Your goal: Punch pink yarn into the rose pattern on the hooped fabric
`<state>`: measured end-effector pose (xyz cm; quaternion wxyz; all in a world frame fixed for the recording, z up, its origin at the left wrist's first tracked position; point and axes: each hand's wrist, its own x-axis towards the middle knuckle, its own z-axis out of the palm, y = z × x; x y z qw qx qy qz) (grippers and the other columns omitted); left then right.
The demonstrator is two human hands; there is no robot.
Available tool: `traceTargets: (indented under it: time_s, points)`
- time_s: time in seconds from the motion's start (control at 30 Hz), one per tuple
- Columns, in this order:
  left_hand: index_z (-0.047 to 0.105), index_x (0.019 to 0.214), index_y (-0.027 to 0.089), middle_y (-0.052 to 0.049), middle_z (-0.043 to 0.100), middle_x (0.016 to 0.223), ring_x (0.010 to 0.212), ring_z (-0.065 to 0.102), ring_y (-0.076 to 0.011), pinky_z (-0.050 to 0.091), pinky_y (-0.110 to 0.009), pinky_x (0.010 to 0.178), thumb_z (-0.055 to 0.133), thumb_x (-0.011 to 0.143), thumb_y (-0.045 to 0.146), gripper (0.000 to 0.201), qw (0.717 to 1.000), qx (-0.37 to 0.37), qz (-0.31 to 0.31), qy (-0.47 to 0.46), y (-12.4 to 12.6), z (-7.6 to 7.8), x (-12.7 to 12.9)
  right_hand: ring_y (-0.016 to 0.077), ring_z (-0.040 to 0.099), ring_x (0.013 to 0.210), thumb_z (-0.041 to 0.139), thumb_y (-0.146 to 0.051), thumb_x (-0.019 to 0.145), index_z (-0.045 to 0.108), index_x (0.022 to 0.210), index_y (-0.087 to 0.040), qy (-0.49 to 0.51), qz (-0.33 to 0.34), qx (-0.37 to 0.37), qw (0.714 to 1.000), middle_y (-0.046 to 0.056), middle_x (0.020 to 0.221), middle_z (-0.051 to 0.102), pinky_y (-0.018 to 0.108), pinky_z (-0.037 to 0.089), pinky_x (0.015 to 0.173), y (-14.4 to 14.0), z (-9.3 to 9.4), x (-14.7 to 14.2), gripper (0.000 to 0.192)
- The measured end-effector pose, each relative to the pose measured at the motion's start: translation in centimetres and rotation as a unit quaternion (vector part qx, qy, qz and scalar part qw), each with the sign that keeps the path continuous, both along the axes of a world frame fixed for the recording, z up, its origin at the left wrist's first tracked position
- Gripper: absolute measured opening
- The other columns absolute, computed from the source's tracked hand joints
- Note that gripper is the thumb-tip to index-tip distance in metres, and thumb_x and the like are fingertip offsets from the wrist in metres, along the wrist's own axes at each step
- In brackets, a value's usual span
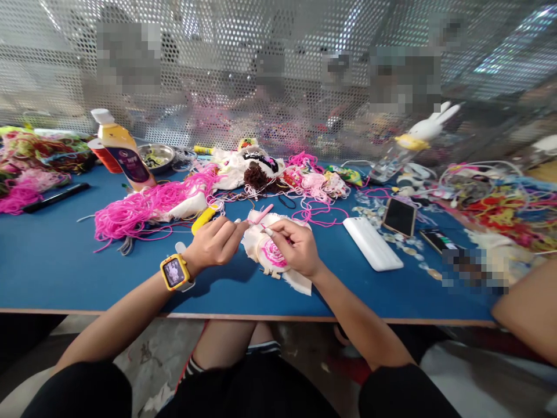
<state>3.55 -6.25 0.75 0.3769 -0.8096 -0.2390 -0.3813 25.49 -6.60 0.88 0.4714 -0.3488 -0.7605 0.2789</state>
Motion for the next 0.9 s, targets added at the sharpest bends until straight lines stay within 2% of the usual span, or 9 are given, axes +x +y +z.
traceTargets:
  time_s: [0.3,0.47,0.57,0.67,0.77,0.83,0.9]
  points:
    - [0.062,0.105,0.017,0.001,0.050,0.060,0.052,0.046,-0.0118,0.030,-0.029,0.049,0.056,0.088,0.009,0.020,1.000,0.003,0.014,0.001,0.1,0.9,-0.1,0.0093,0.044,0.052,0.052,-0.032,0.091,0.064,0.081,-0.018,-0.013,0.012,0.001,1.000,0.000,0.063,0.058,0.024,0.035,0.051,0.9,0.0,0.5,0.021]
    - [0.064,0.091,0.016,-0.001,0.052,0.065,0.060,0.049,-0.0133,0.029,-0.030,0.050,0.051,0.094,0.011,0.013,0.995,-0.080,0.030,0.052,1.4,0.6,-0.6,0.0084,0.041,0.054,0.055,-0.038,0.089,0.066,0.086,-0.016,-0.075,0.097,-0.116,0.986,0.000,0.068,0.057,0.024,0.029,0.051,3.6,-0.4,2.1,0.025]
    - [0.063,0.088,0.016,-0.002,0.054,0.068,0.063,0.049,-0.0145,0.030,-0.029,0.051,0.050,0.097,0.018,0.016,0.991,-0.105,0.055,0.056,2.3,0.0,-1.0,0.0091,0.044,0.057,0.055,-0.039,0.086,0.067,0.090,-0.015,-0.095,0.109,-0.148,0.978,0.001,0.072,0.059,0.023,0.030,0.052,6.0,-1.1,3.7,0.027]
    - [0.061,0.088,0.018,-0.001,0.055,0.071,0.064,0.050,-0.0139,0.033,-0.026,0.051,0.052,0.098,0.024,0.014,0.992,-0.099,0.068,0.037,3.1,-0.5,-1.3,0.0099,0.044,0.058,0.058,-0.040,0.084,0.066,0.081,-0.014,-0.105,0.053,-0.132,0.984,-0.001,0.066,0.056,0.023,0.032,0.054,8.1,-2.0,5.5,0.027]
    - [0.059,0.087,0.019,-0.001,0.055,0.071,0.063,0.050,-0.0131,0.033,-0.025,0.050,0.054,0.096,0.025,0.012,0.992,-0.088,0.090,0.003,3.5,-0.2,-1.8,0.0130,0.048,0.061,0.056,-0.034,0.087,0.066,0.078,-0.014,-0.118,-0.111,-0.053,0.985,0.001,0.066,0.055,0.028,0.040,0.063,9.6,-2.8,7.2,0.024]
    - [0.059,0.089,0.018,-0.001,0.056,0.071,0.062,0.049,-0.0128,0.032,-0.025,0.049,0.055,0.096,0.024,0.009,0.991,-0.077,0.110,-0.030,3.6,0.8,-2.5,0.0191,0.056,0.077,0.056,-0.025,0.086,0.070,0.088,-0.013,-0.145,-0.205,0.015,0.968,0.007,0.079,0.059,0.035,0.046,0.077,10.2,-3.0,7.8,0.018]
    - [0.060,0.093,0.017,-0.002,0.058,0.074,0.064,0.050,-0.0122,0.036,-0.023,0.052,0.055,0.095,0.021,0.007,0.989,-0.061,0.117,-0.064,3.3,2.7,-3.5,0.0252,0.057,0.097,0.055,-0.016,0.085,0.071,0.102,-0.015,-0.187,-0.220,0.065,0.955,0.013,0.098,0.061,0.043,0.045,0.091,10.5,-3.0,7.8,0.024]
